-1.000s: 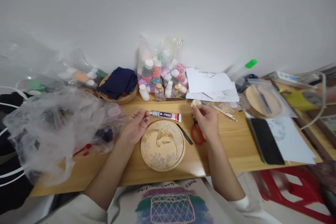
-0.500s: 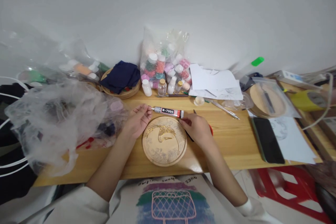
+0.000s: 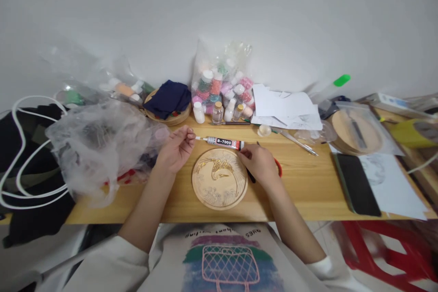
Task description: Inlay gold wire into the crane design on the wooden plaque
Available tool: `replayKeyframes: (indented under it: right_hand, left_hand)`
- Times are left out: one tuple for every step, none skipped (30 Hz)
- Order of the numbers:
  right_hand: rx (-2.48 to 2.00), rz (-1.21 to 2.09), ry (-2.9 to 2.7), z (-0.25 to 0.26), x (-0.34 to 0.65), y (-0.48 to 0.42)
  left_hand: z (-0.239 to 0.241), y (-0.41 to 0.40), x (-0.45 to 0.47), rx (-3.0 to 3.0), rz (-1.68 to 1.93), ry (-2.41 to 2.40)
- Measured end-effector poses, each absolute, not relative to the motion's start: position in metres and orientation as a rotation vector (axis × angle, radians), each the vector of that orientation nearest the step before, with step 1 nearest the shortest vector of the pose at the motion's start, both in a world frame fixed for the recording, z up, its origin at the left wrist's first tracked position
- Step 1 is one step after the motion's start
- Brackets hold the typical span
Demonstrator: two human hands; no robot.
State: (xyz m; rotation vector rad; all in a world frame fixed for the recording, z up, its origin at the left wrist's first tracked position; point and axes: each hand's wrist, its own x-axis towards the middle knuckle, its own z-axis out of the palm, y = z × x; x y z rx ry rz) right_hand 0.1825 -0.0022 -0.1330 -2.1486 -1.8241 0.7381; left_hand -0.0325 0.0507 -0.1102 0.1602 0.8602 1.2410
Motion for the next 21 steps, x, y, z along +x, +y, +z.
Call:
replayKeyframes:
  right_hand:
    - [-2.143, 0.733, -1.820, -0.134, 0.182, -0.002]
    - [-2.140, 0.726, -1.814, -0.134, 0.182, -0.003]
    - [-2.140, 0.718, -1.807, -0.135, 0.182, -0.003]
    - [-2.140, 0.710, -1.800, -0.136, 0.182, -0.003]
    - [-2.141, 0.703, -1.794, -0.136, 0.182, -0.003]
    - [-2.140, 0.696, -1.790, -0.137, 0.182, -0.003]
    - [-2.137, 0.691, -1.786, -0.137, 0.182, -0.004]
    - [-2.134, 0.687, -1.785, -0.138, 0.182, -0.004]
    - [-2.130, 0.683, -1.785, -0.138, 0.182, -0.004]
    - [-2.127, 0.679, -1.785, -0.138, 0.182, -0.005]
    - [-2.127, 0.674, -1.784, -0.138, 0.182, -0.005]
    - [-2.127, 0.669, -1.783, -0.139, 0.182, -0.006]
    - [-2.126, 0.665, -1.782, -0.139, 0.182, -0.006]
    - [-2.125, 0.664, -1.781, -0.139, 0.182, -0.006]
    - [-2.125, 0.664, -1.779, -0.139, 0.182, -0.006]
    - [-2.125, 0.666, -1.776, -0.140, 0.182, -0.006]
    - [-2.124, 0.668, -1.774, -0.140, 0.182, -0.006]
    - [-2.124, 0.668, -1.770, -0.140, 0.182, -0.006]
    - [-2.126, 0.666, -1.764, -0.141, 0.182, -0.006]
    - [-2.127, 0.662, -1.759, -0.141, 0.182, -0.006]
    - [-2.127, 0.658, -1.754, -0.142, 0.182, -0.005]
  left_hand:
    - [-0.107, 0.047, -0.034, 0.148, 1.239, 0.853]
    - [-0.105, 0.043, -0.035, 0.135, 1.236, 0.847]
    - [-0.104, 0.037, -0.036, 0.119, 1.233, 0.843]
    - [-0.103, 0.031, -0.037, 0.102, 1.230, 0.841]
    - [-0.102, 0.024, -0.038, 0.084, 1.226, 0.839]
    - [-0.103, 0.017, -0.038, 0.066, 1.220, 0.837]
    - [-0.103, 0.010, -0.038, 0.048, 1.211, 0.834]
    - [-0.104, 0.003, -0.037, 0.032, 1.201, 0.831]
    - [-0.104, -0.003, -0.036, 0.017, 1.190, 0.827]
    - [-0.104, -0.009, -0.035, 0.005, 1.178, 0.822]
    - [-0.103, -0.013, -0.033, -0.005, 1.167, 0.817]
    - [-0.102, -0.017, -0.032, -0.013, 1.157, 0.811]
    - [-0.100, -0.021, -0.031, -0.019, 1.149, 0.803]
    - [-0.098, -0.023, -0.030, -0.020, 1.139, 0.792]
    - [-0.096, -0.025, -0.029, -0.018, 1.129, 0.777]
    - [-0.094, -0.027, -0.028, -0.014, 1.116, 0.762]
    - [-0.092, -0.029, -0.028, -0.007, 1.105, 0.747]
    - [-0.090, -0.030, -0.028, 0.001, 1.094, 0.732]
    - [-0.089, -0.032, -0.028, 0.010, 1.087, 0.718]
    - [-0.088, -0.033, -0.028, 0.017, 1.083, 0.701]
    - [-0.087, -0.034, -0.028, 0.019, 1.081, 0.681]
